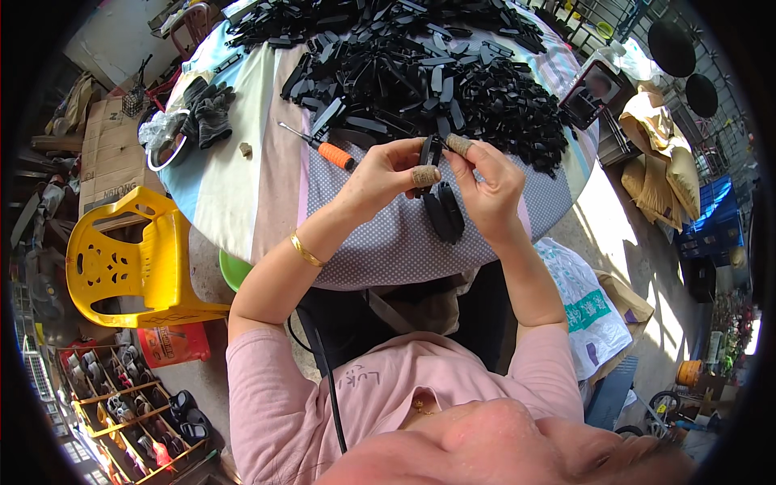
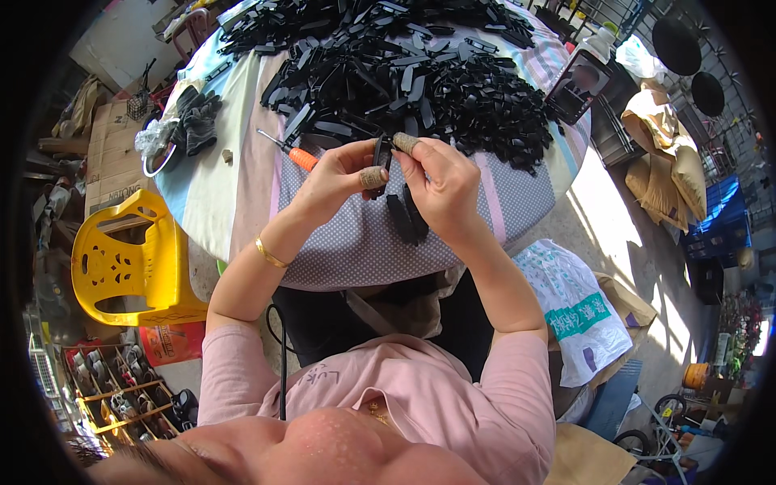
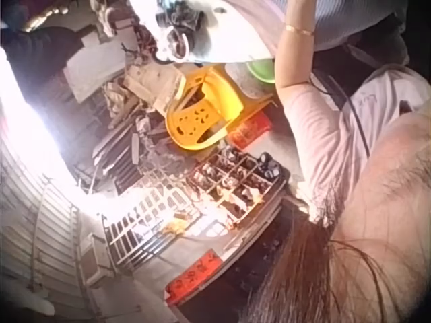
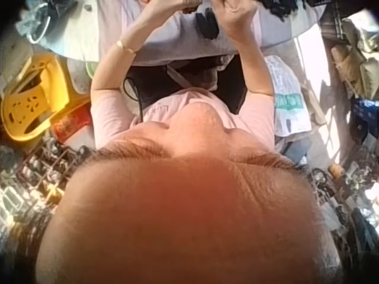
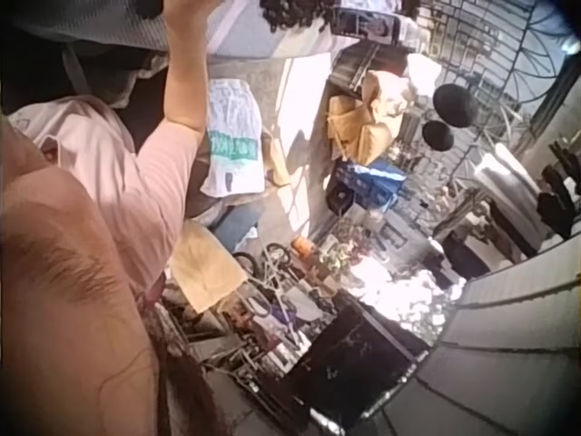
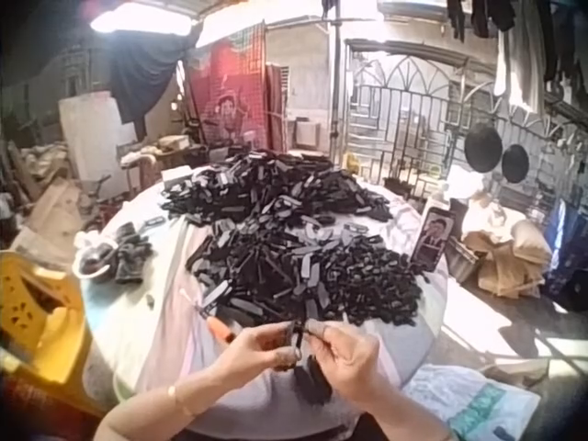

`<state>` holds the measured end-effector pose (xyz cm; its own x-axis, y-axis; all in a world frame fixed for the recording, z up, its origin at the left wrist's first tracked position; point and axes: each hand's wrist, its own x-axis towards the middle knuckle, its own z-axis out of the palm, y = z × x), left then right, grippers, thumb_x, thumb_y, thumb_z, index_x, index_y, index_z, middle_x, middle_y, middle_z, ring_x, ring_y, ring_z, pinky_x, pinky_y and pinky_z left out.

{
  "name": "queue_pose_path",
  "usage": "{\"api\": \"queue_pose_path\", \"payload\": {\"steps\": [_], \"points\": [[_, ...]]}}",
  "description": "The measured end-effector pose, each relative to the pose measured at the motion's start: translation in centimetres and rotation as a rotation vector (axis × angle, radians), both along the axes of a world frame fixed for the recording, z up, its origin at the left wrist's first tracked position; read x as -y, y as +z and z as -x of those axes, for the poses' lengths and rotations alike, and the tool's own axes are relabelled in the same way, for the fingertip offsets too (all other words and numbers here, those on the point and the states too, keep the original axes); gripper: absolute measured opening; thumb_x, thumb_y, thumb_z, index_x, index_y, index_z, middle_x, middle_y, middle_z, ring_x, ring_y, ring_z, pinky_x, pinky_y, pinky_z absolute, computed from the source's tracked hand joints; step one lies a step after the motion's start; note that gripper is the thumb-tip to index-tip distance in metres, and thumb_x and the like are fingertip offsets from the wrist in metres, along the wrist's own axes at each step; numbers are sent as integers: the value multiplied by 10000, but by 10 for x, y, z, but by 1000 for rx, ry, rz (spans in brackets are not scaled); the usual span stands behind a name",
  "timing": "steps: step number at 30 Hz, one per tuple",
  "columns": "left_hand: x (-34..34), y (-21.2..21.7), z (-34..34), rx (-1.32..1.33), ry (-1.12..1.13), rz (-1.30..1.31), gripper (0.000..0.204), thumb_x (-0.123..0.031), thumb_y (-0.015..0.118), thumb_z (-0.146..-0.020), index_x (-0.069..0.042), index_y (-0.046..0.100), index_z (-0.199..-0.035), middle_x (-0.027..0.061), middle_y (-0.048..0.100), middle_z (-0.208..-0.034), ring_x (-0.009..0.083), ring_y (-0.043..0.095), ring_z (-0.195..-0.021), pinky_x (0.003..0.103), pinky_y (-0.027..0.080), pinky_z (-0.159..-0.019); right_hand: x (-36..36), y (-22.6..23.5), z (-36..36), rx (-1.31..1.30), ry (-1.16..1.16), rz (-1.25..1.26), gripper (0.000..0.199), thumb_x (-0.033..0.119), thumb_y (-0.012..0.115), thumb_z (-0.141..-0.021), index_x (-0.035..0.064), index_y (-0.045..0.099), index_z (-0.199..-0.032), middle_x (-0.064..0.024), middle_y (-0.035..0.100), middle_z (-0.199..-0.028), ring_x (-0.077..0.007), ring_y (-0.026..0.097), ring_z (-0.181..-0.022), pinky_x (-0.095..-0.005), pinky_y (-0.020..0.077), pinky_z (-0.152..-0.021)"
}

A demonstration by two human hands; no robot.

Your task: Assembling small black plastic hardware components by applying adhesive foam pads to them.

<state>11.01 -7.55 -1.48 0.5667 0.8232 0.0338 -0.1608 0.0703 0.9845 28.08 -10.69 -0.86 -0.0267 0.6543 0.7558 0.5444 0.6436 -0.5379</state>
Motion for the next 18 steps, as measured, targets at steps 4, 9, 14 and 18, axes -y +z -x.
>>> {"api": "queue_pose_path", "payload": {"steps": [4,9,14,18], "points": [[4,2,-4,-18,29,-6,357,-146,673,-818,-4,579,-1132,-19,597,-779,36,515,-650,176,424,-557,-2,-2,0,105,-54,-141,114,-3,683,-741,-17,655,-850,-114,645,-794,-217,629,-668,-267,496,-574],[5,0,-7,-29,73,-39,275,-159,565,-896,-4,582,-1122,-35,562,-718,27,488,-626,184,406,-548,-3,-5,-2,161,-53,-148,134,8,686,-739,-24,651,-864,-115,640,-828,-232,629,-689,-286,499,-589],[3,-7,-2,-54,88,-113,252,-167,528,-918,-6,596,-1099,-43,548,-702,20,474,-623,182,392,-543,6,5,-2,258,31,-64,118,29,657,-768,-41,641,-862,-130,619,-905,-243,612,-750,-305,496,-638],[8,-7,-6,-46,109,-110,254,-166,535,-915,-4,601,-1100,-50,541,-694,17,464,-620,176,377,-532,10,-4,0,211,74,-18,120,45,646,-776,-53,625,-843,-141,593,-946,-257,593,-779,-309,488,-655]]}}
